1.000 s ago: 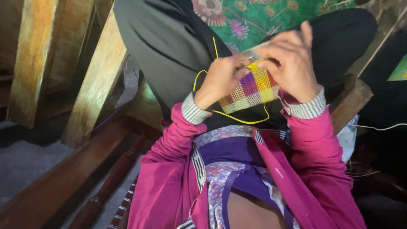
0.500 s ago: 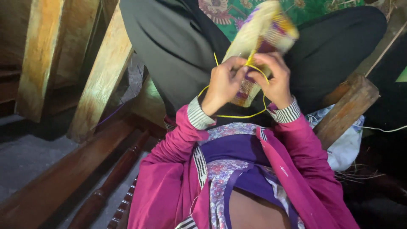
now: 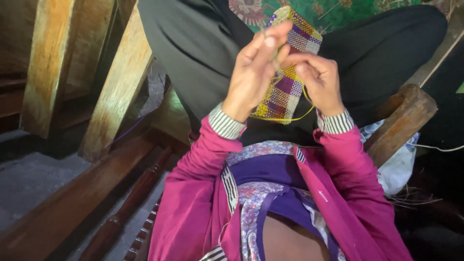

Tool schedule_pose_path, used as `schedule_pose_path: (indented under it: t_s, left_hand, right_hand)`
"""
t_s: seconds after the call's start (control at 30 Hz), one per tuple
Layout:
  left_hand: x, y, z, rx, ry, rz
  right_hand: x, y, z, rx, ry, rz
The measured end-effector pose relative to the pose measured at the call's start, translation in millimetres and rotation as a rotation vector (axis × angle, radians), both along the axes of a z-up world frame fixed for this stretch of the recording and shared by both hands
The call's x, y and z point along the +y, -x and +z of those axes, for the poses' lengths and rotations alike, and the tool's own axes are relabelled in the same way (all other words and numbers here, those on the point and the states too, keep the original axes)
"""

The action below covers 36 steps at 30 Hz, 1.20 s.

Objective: Interlacing yellow plastic strips into a woven pouch to finish the edges.

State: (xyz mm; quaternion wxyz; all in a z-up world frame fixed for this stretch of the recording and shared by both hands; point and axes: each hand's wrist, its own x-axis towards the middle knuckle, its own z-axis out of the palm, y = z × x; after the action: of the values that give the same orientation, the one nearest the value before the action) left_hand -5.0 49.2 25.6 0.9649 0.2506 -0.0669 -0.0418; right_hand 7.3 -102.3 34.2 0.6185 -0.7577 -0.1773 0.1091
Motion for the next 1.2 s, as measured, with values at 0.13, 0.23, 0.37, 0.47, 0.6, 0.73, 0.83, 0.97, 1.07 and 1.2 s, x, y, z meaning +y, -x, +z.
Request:
schedule_pose_path:
  t_s: [0.13, 0.23, 0.37, 0.47, 0.6, 0.73, 0.83, 0.97, 1.07, 1.2]
  left_hand:
    - [-12.3, -2.4, 11.6, -0.036, -0.328, 0.200]
    - [-13.6, -0.2, 7.1, -0.105, -0.726, 0.226]
    - [-1.6, 1.0, -3.5, -0.268, -1.003, 0.138]
    - [9.2, 1.2, -10.2, -0.118, -1.203, 0.337]
    - [5.9, 5.4, -61.1, 0.041, -1.243, 0.273]
    - [-1.2, 9.4, -77.1, 0.230, -1.206, 0.126]
    - [-3.6, 10.7, -67.7, 0.271, -1.136, 0.200]
    - [-5.9, 14.3, -44.8, 0.263, -1.202, 0.346]
    - [-5.2, 17.1, -42.7, 0.230, -1.213, 0.372]
    - [-10.1, 14.9, -46.6, 0.331, -1.131, 0.325]
  right_hand:
    - [14.5, 10.3, 19.8, 0.026, -0.046, -0.051]
    - [15.1, 16.8, 29.7, -0.075, 0.084, -0.134]
    - [8.4, 20.4, 27.1, 0.081, 0.060, -0.092]
    - [-2.8, 18.9, 3.9, 0.374, -0.058, -0.128]
    - [-9.0, 24.3, -27.9, 0.490, -0.115, -0.117]
    - [-8.4, 33.5, -39.7, 0.270, -0.041, -0.117]
    - [-6.0, 36.4, -38.7, 0.211, 0.002, -0.088]
    - [-2.2, 36.7, -46.2, 0.224, -0.031, -0.101]
    - [1.2, 35.8, -55.1, 0.269, -0.058, -0.116]
    - [1.9, 35.8, -55.1, 0.258, -0.038, -0.112]
